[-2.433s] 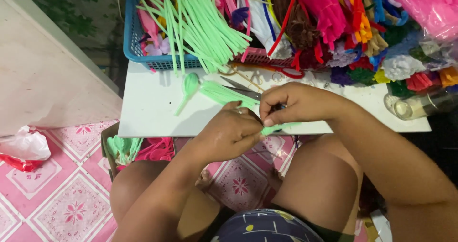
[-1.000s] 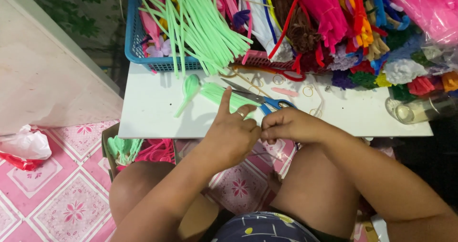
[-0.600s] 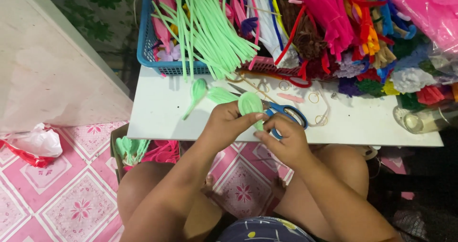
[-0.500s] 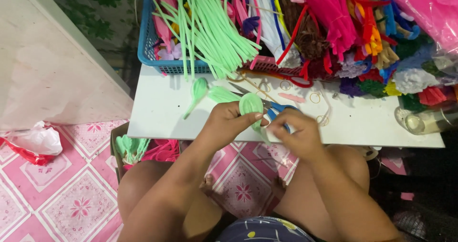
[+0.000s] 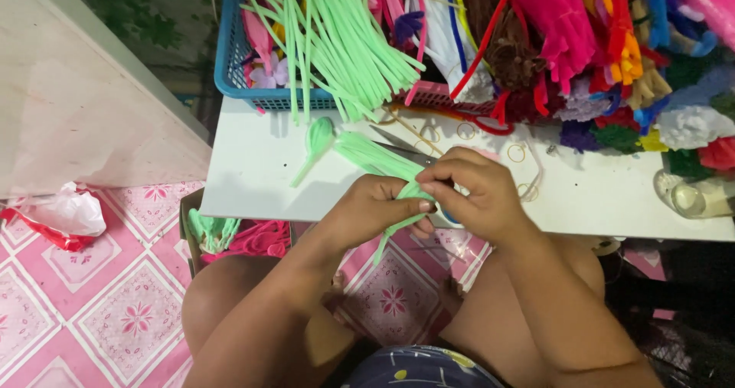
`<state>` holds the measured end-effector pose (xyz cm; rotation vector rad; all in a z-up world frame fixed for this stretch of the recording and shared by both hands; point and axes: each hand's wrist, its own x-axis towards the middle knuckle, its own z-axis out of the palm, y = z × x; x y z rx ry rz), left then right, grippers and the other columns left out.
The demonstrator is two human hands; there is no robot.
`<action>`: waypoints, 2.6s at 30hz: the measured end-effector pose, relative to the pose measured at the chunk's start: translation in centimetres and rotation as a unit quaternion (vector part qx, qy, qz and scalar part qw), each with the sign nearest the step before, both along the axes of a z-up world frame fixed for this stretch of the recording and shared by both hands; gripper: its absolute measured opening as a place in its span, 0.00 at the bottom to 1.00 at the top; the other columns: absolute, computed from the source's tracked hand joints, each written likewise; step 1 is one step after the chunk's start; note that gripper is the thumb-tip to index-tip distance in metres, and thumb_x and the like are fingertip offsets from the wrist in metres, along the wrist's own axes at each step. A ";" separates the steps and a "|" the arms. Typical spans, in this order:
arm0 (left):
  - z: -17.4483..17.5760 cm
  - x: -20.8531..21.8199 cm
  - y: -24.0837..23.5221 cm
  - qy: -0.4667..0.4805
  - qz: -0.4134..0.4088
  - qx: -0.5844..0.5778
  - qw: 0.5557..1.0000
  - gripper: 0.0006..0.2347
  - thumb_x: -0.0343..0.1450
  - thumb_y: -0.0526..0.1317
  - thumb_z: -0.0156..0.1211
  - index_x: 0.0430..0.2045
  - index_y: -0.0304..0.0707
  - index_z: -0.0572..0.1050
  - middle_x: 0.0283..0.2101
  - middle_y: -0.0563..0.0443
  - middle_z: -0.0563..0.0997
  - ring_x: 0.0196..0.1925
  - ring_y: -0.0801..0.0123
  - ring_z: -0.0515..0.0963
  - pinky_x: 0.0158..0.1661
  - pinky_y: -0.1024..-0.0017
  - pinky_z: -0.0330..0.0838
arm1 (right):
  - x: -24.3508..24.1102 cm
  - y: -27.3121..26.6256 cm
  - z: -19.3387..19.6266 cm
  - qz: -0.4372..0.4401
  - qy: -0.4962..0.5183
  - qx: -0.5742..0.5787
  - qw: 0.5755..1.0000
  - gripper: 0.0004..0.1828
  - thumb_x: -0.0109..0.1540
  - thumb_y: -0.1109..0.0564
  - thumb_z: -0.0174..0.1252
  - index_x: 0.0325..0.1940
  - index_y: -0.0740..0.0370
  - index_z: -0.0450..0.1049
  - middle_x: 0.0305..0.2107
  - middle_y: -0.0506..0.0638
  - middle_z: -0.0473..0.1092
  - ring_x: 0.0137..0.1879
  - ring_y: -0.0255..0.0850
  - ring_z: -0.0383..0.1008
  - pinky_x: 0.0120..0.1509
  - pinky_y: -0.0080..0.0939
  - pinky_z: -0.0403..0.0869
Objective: Assembling decorative green leaves by cutting and bundling green pipe cleaners into uniform lengths.
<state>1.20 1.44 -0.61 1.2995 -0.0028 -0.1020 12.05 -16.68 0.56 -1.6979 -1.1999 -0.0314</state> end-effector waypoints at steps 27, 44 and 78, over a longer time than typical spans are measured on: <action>0.6 -0.7 -0.5 0.006 -0.075 -0.163 0.984 0.09 0.71 0.33 0.67 0.22 0.22 0.78 0.23 0.35 0.83 0.25 0.63 0.85 0.30 0.62 0.83 | 2.2 -1.2 -5.1 0.208 0.276 0.134 0.929 0.09 0.60 0.66 0.63 0.39 0.80 0.78 0.34 0.68 0.75 0.35 0.45 0.74 0.39 0.42 0.73; -2.4 0.8 5.1 -0.104 0.130 0.097 0.981 0.02 0.70 0.33 0.66 0.31 0.33 0.80 0.21 0.51 0.78 0.25 0.76 0.75 0.31 0.79 0.74 | 3.1 0.5 -4.7 0.065 0.297 0.102 0.947 0.16 0.65 0.60 0.61 0.52 0.75 0.76 0.36 0.58 0.77 0.40 0.39 0.79 0.44 0.36 0.77; 1.4 -0.7 15.1 0.081 0.352 0.392 0.846 0.10 0.72 0.45 0.55 0.36 0.48 0.84 0.29 0.53 0.84 0.31 0.64 0.81 0.34 0.68 0.73 | 10.4 21.7 -2.2 -0.096 -0.037 -0.307 0.946 0.18 0.61 0.50 0.54 0.19 0.59 0.69 0.14 0.54 0.66 0.24 0.52 0.70 0.34 0.52 0.69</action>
